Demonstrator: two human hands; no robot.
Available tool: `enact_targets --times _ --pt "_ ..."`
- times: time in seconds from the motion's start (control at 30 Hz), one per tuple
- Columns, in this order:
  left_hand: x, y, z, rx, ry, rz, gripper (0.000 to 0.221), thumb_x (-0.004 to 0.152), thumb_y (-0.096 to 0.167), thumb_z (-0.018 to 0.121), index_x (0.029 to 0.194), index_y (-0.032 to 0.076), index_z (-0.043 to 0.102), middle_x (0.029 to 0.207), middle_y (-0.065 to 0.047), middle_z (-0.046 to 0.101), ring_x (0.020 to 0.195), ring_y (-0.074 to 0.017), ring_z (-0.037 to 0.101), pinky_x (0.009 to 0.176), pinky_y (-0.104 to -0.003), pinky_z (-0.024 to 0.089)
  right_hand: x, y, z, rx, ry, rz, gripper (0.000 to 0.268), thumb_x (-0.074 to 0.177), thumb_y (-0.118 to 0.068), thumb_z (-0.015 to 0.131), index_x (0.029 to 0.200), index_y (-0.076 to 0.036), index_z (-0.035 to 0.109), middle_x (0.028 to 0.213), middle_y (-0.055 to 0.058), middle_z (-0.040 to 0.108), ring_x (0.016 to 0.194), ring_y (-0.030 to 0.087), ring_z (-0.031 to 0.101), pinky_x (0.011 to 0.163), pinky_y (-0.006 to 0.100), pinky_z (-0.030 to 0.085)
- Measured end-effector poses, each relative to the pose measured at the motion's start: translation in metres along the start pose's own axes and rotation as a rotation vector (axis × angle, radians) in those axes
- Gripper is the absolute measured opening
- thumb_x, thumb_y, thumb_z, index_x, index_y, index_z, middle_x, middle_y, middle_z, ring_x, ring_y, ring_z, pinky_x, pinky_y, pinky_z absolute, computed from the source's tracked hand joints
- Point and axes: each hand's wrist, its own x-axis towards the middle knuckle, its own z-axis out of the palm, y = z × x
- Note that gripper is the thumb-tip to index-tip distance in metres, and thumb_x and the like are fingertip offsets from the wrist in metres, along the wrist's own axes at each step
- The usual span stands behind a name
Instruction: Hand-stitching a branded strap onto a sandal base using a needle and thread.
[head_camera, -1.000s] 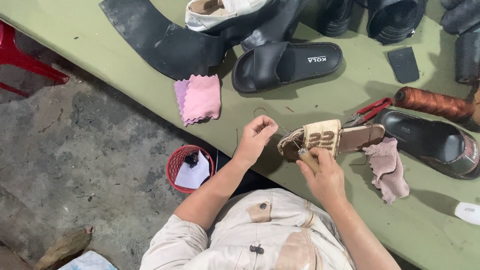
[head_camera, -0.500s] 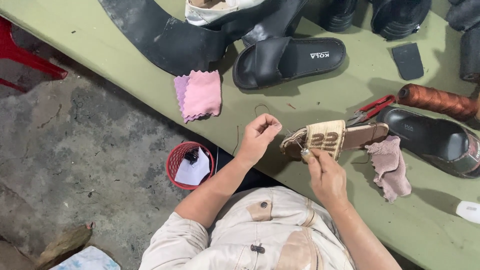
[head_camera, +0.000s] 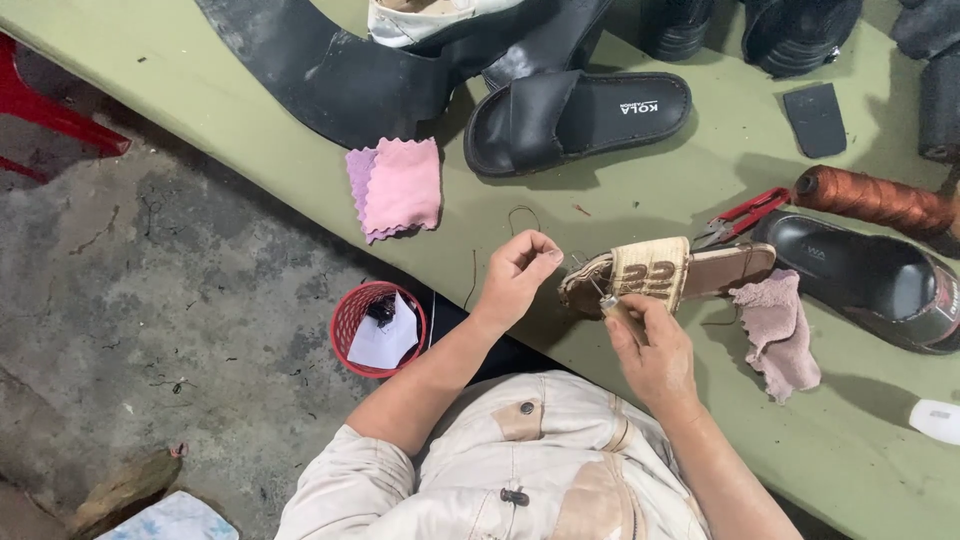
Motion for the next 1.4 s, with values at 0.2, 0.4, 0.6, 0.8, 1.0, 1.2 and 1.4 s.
enact_targets --times 0.2,0.4,0.6,0.8,1.0,1.2,1.4 --pt "-0.005 0.002 0.002 -0.003 -0.021 -0.035 0.005 0.091 0.009 0.074 0.091 0.005 0.072 0.060 0.000 0.055 0.061 -0.0022 0.046 0.056 -0.018 0.040 0.002 0.001 -0.002 0.013 0.006 -0.024 0.035 0.092 -0.037 0.075 0.120 -0.016 0.069 0.096 0.013 0.073 0.094 0.036 0.072 0.078 0.047 0.059" --pt "-0.005 0.017 -0.001 -0.010 0.000 -0.039 0.003 0.088 0.006 0.075 0.086 0.004 0.074 0.056 0.002 0.050 0.060 -0.0006 0.041 0.055 -0.017 0.036 0.000 0.004 0.000 -0.010 0.016 -0.043 0.035 0.092 -0.037 0.075 0.119 -0.015 0.070 0.097 0.013 0.074 0.094 0.036 0.073 0.078 0.047 0.059" --pt "-0.002 0.010 -0.007 -0.018 0.010 -0.060 0.003 0.087 0.005 0.075 0.085 0.005 0.074 0.055 0.003 0.048 0.060 -0.0001 0.039 0.055 -0.017 0.036 0.002 0.004 0.002 0.002 0.043 -0.064 0.034 0.094 -0.035 0.075 0.118 -0.012 0.071 0.096 0.013 0.073 0.092 0.034 0.073 0.077 0.045 0.059" --pt "-0.002 0.013 -0.006 0.005 0.042 -0.099 0.004 0.090 0.007 0.073 0.086 0.006 0.073 0.057 0.001 0.050 0.060 -0.0017 0.042 0.057 -0.019 0.038 0.001 0.001 0.001 0.002 0.044 -0.076 0.033 0.093 -0.034 0.076 0.117 -0.012 0.071 0.094 0.014 0.073 0.091 0.036 0.073 0.077 0.046 0.059" --pt "0.003 0.012 -0.005 0.035 0.049 -0.112 0.005 0.092 0.010 0.073 0.088 0.006 0.073 0.060 0.000 0.054 0.062 -0.0027 0.046 0.059 -0.020 0.040 0.001 0.001 0.001 -0.004 0.043 -0.098 0.033 0.094 -0.034 0.074 0.117 -0.011 0.070 0.092 0.015 0.072 0.089 0.036 0.072 0.075 0.046 0.059" --pt "0.010 0.006 -0.002 0.027 0.006 -0.171 0.004 0.090 0.012 0.073 0.090 0.008 0.074 0.062 0.002 0.057 0.065 -0.0016 0.049 0.062 -0.018 0.041 0.001 0.004 0.001 -0.009 0.051 -0.120 0.032 0.095 -0.036 0.073 0.116 -0.012 0.071 0.092 0.013 0.073 0.089 0.035 0.073 0.076 0.045 0.059" --pt "0.026 0.009 -0.007 0.054 -0.078 -0.216 0.002 0.086 0.011 0.072 0.088 0.010 0.074 0.066 0.001 0.059 0.068 -0.0047 0.050 0.064 -0.022 0.042 0.002 0.002 -0.001 0.018 0.052 -0.161 0.030 0.093 -0.032 0.075 0.116 -0.013 0.071 0.091 0.012 0.073 0.089 0.036 0.072 0.076 0.046 0.058"
